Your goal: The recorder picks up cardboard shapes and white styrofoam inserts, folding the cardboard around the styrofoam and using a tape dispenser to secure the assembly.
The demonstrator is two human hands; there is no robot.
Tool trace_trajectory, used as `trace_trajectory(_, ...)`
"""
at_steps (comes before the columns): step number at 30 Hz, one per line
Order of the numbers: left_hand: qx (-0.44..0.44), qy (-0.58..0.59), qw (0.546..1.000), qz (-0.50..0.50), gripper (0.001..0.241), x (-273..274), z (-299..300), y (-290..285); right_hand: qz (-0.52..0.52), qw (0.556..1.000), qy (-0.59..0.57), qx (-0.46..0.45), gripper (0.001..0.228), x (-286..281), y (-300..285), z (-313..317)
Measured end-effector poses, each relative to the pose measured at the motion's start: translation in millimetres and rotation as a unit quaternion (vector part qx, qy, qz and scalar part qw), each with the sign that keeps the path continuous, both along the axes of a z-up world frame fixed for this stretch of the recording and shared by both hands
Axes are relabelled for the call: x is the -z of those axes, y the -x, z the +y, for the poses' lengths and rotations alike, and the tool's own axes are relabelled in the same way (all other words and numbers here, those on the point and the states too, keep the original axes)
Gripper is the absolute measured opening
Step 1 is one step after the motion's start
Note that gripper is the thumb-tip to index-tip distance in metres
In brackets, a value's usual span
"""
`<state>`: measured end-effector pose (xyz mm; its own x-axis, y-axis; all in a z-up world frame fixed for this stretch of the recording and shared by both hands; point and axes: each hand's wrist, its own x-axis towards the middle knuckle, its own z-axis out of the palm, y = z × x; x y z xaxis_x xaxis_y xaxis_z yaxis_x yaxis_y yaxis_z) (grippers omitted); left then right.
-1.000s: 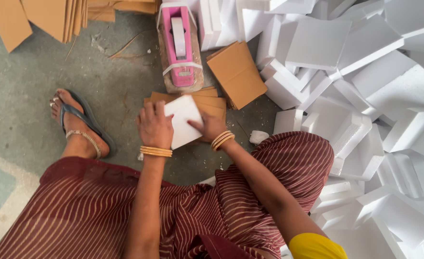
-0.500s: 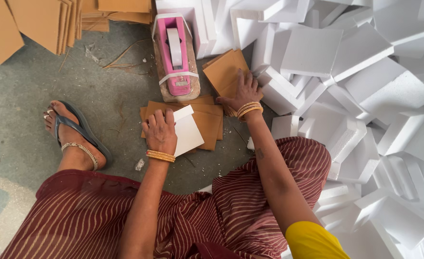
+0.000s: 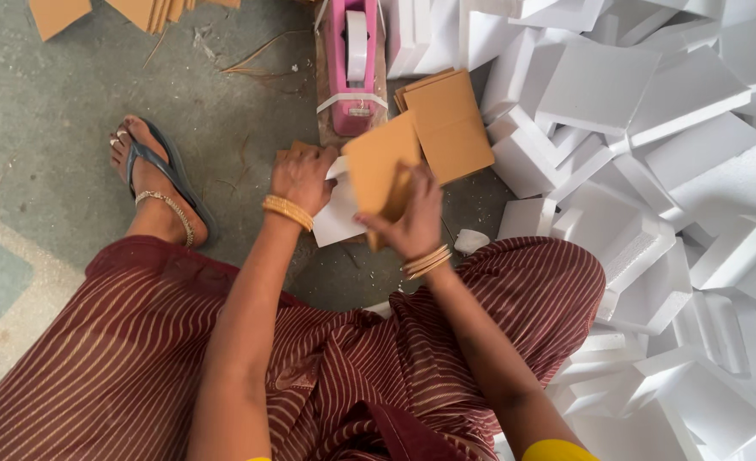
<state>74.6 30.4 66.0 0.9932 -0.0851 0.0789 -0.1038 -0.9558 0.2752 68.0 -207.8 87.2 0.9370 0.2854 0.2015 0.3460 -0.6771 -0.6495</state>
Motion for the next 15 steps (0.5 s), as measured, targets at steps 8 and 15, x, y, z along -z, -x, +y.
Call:
trace_trajectory(8,0.005,0.046,0.997,0.065,0.031,5.0,11.0,-10.6,-0.052,0.997,0.023,-0.048,0.071,31.0,25.8,32.5)
trace_trajectory(15,0.011,0.166,0.978,0.123,0.050,-3.5,14.1,-11.3,0.050,0.995,0.058,-0.064,0.048,52.7,8.5,40.0)
